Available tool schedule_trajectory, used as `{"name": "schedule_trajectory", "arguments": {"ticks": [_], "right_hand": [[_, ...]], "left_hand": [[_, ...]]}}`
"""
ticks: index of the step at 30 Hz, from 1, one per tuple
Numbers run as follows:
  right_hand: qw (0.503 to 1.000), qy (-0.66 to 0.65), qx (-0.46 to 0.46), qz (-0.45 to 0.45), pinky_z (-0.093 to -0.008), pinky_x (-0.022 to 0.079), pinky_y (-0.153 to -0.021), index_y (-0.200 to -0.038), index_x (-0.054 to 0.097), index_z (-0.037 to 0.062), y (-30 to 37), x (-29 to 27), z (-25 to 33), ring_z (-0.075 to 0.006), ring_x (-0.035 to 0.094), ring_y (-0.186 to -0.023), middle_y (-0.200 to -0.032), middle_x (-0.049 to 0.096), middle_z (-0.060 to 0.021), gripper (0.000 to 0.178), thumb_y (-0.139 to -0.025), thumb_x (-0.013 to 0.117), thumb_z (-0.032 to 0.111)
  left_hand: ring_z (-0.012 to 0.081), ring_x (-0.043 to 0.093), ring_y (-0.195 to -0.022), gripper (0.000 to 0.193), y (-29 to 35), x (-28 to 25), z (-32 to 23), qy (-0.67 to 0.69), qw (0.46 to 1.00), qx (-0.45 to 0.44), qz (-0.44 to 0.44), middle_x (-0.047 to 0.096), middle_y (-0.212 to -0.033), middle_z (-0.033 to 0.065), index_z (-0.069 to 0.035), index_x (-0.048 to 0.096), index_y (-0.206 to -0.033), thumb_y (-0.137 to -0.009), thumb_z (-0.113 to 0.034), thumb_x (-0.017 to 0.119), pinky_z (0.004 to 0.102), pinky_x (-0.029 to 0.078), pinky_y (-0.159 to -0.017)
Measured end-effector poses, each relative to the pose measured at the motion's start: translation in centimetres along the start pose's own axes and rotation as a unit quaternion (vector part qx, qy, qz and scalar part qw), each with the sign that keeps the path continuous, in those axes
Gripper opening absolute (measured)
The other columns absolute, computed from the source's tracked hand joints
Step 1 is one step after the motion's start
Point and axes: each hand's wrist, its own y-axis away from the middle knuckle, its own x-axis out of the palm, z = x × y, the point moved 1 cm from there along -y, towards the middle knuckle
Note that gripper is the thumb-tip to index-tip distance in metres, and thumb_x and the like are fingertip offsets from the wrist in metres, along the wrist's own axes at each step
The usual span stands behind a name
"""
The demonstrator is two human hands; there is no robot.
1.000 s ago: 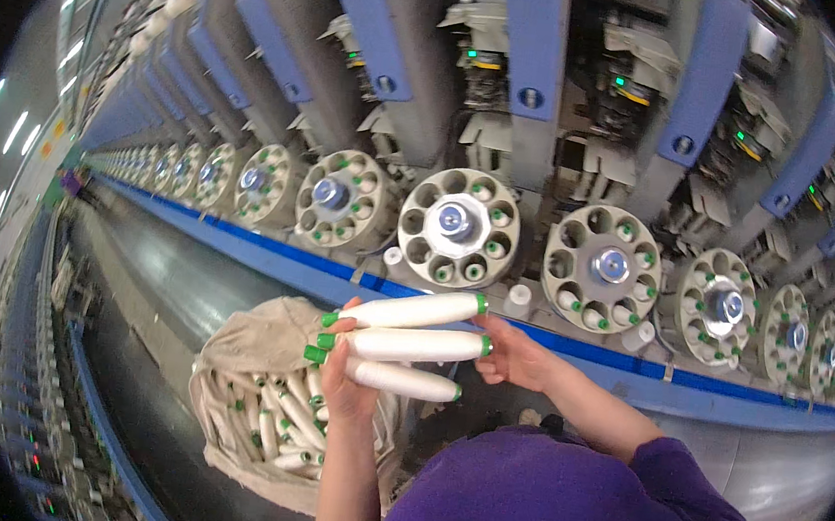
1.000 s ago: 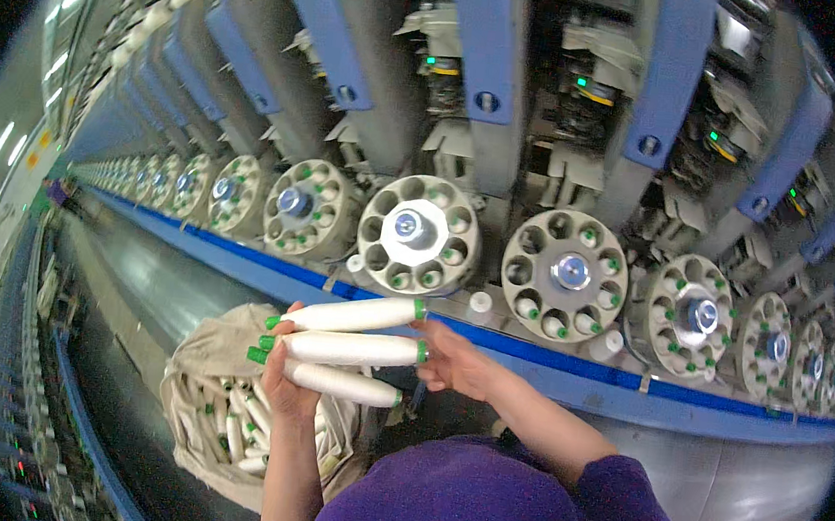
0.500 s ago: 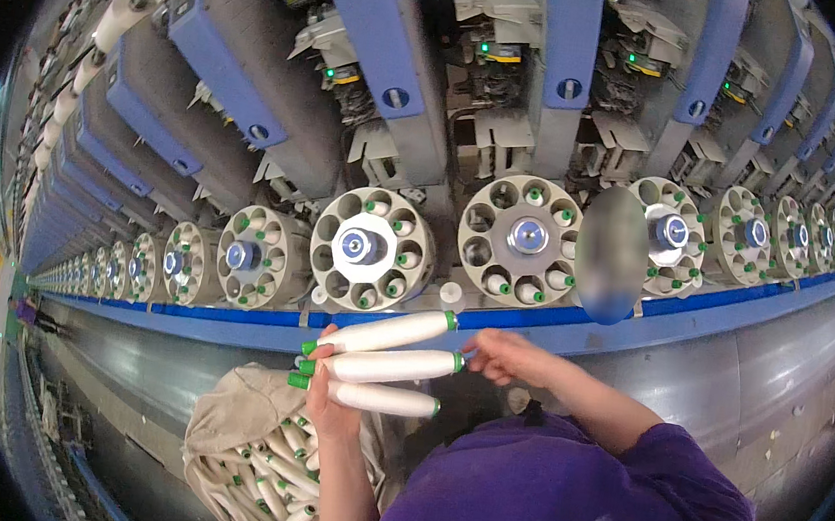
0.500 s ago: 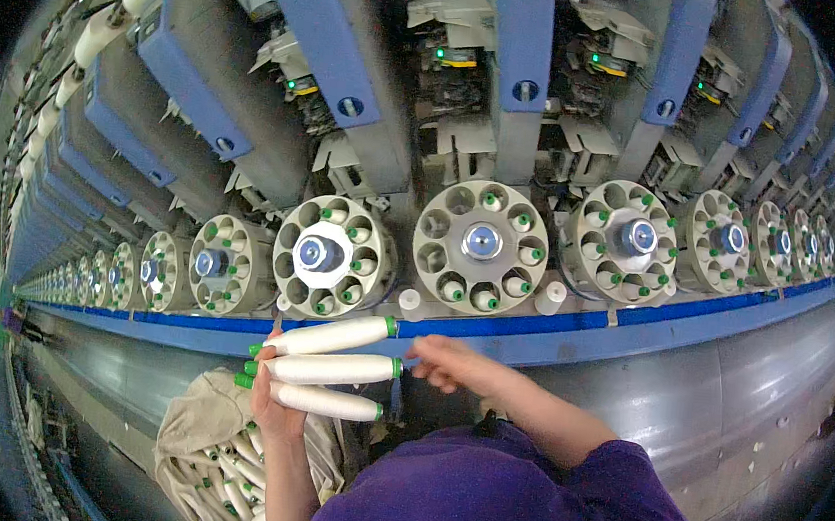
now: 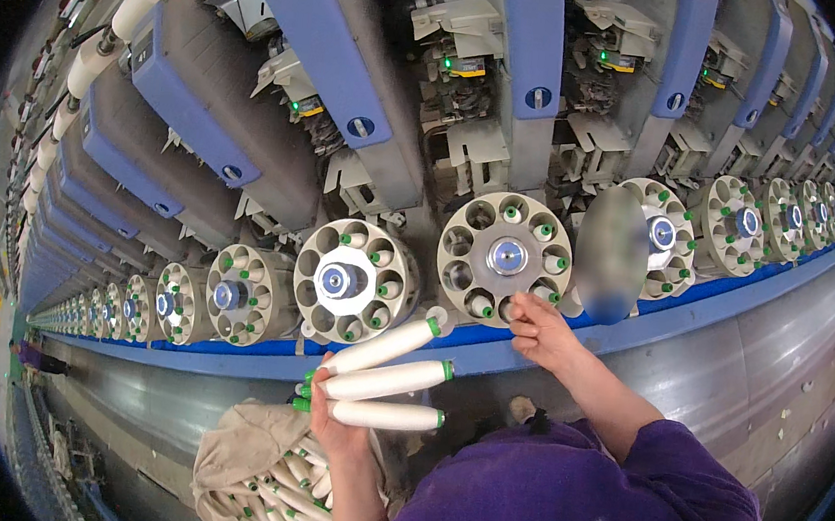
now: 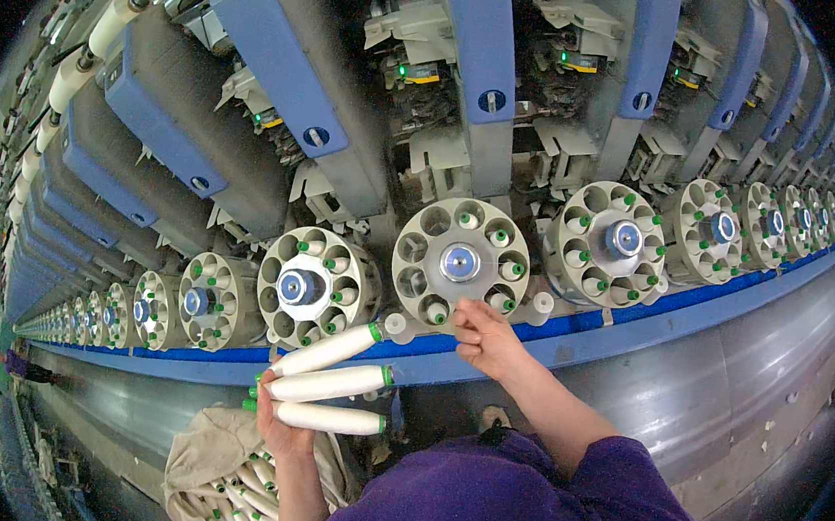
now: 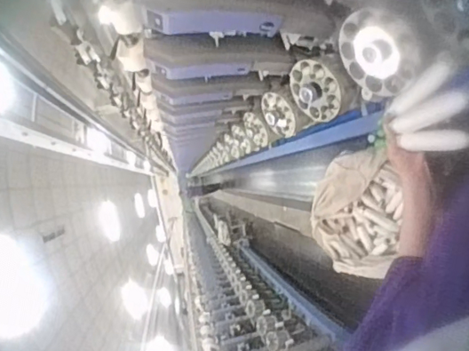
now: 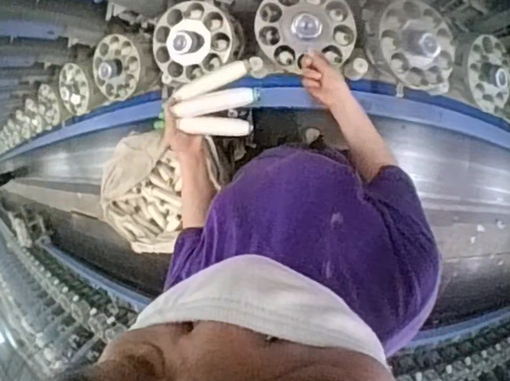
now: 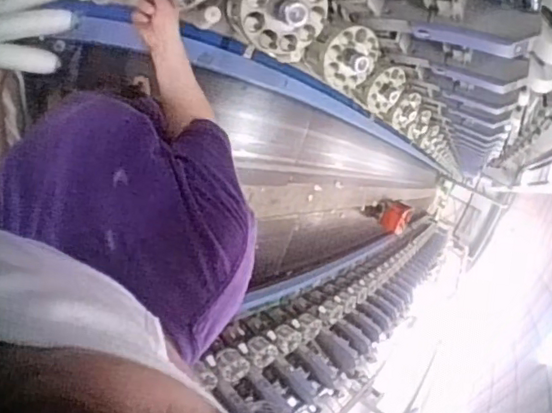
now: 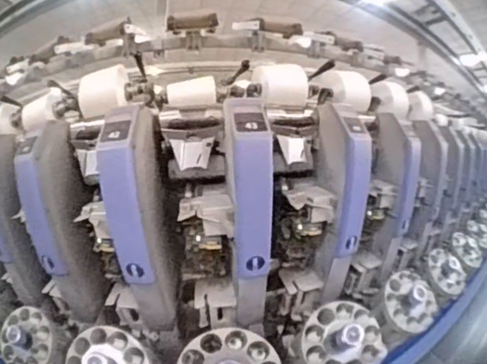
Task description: The person repeatedly picks white cylindrical spools from a cloth bag and places them into slots on rotating circular holders attached to a row of textile machines. The person walks along the machine line, refills the holders, and briefly handles a red bin containing green items before returning to the spool-loading task.
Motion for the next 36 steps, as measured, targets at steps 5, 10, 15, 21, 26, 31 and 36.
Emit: {"name": "schedule_trajectory", "arguments": {"ticks": [5, 10, 15, 21, 26, 31, 36], "right_hand": [[0.864, 0.458, -0.209, 0.01, -0.0271, 0.047, -0.074, -0.092, 0.063, 0.009, -1.9, 3.9, -1.8, -0.0109, 0.057, -0.081, -0.096, 0.063, -0.0036, 0.016, -0.091, 0.062, 0.025], [0.992, -0.006, -0.083, -0.095, -0.04, 0.048, -0.093, -0.092, 0.06, 0.0088, -1.7, 2.1, 2.4, -0.0146, 0.062, -0.089, -0.093, 0.065, -0.0027, 0.019, -0.091, 0.062, 0.028], [0.973, 0.228, 0.042, -0.021, -0.0266, 0.046, -0.06, -0.098, 0.064, 0.0096, -0.6, 1.3, 2.2, -0.006, 0.05, -0.065, -0.082, 0.063, 0.0026, 0.023, -0.09, 0.064, 0.031], [0.916, 0.397, -0.062, -0.012, -0.0252, 0.038, -0.053, -0.095, 0.069, 0.0062, -0.7, 2.5, -4.2, -0.0084, 0.046, -0.059, -0.068, 0.055, 0.001, 0.029, -0.087, 0.067, 0.034], [0.681, 0.682, -0.265, -0.012, -0.0302, 0.049, -0.065, -0.091, 0.061, 0.003, -0.1, -0.5, -1.8, -0.0164, 0.061, -0.071, -0.078, 0.062, -0.0086, 0.024, -0.091, 0.061, 0.026], [0.98, 0.095, -0.087, -0.151, -0.0342, 0.054, -0.073, -0.088, 0.058, 0.0058, 0.0, -2.9, 2.7, -0.0214, 0.06, -0.071, -0.077, 0.053, -0.0014, 0.022, -0.097, 0.049, 0.024], [0.976, -0.185, -0.016, -0.116, -0.0202, 0.047, -0.05, -0.105, 0.054, 0.0036, -0.9, -0.7, 4.6, -0.007, 0.05, -0.061, -0.088, 0.053, 0.0008, 0.027, -0.098, 0.048, 0.029]], "left_hand": [[0.0324, 0.039, -0.128, 0.032, -0.6, 1.3, 0.6, -0.035, 0.999, -0.008, 0.031, 0.039, -0.141, 0.0095, -0.008, 0.056, -0.115, -0.095, -0.032, 0.051, 0.0516, 0.033, -0.107], [0.032, 0.04, -0.128, 0.032, -1.1, 2.1, 0.6, -0.034, 0.999, 0.005, 0.024, 0.04, -0.14, 0.0103, -0.009, 0.056, -0.114, -0.094, -0.032, 0.052, 0.0514, 0.034, -0.107], [0.033, 0.04, -0.129, 0.032, -1.8, 2.7, 0.8, -0.059, 0.996, 0.018, 0.069, 0.034, -0.145, 0.0116, -0.008, 0.056, -0.114, -0.093, -0.033, 0.053, 0.053, 0.037, -0.106], [0.0348, 0.039, -0.13, 0.035, -2.4, 3.4, 1.5, -0.157, 0.983, 0.044, 0.081, 0.032, -0.146, 0.0123, -0.008, 0.056, -0.114, -0.092, -0.034, 0.055, 0.0519, 0.039, -0.104], [0.0327, 0.039, -0.13, 0.034, -2.7, 3.4, 2.5, -0.133, 0.99, 0.006, 0.049, 0.033, -0.146, 0.0118, -0.007, 0.057, -0.114, -0.093, -0.034, 0.054, 0.0505, 0.038, -0.105], [0.0331, 0.04, -0.129, 0.032, -3.5, 3.7, 2.6, -0.07, 0.996, -0.015, 0.058, 0.033, -0.147, 0.0101, -0.007, 0.058, -0.114, -0.093, -0.032, 0.054, 0.05, 0.035, -0.107], [0.034, 0.039, -0.13, 0.034, -4.5, 4.5, 3.4, -0.07, 0.993, -0.04, 0.086, 0.034, -0.147, 0.0102, -0.007, 0.06, -0.113, -0.093, -0.033, 0.053, 0.0511, 0.034, -0.108]]}}
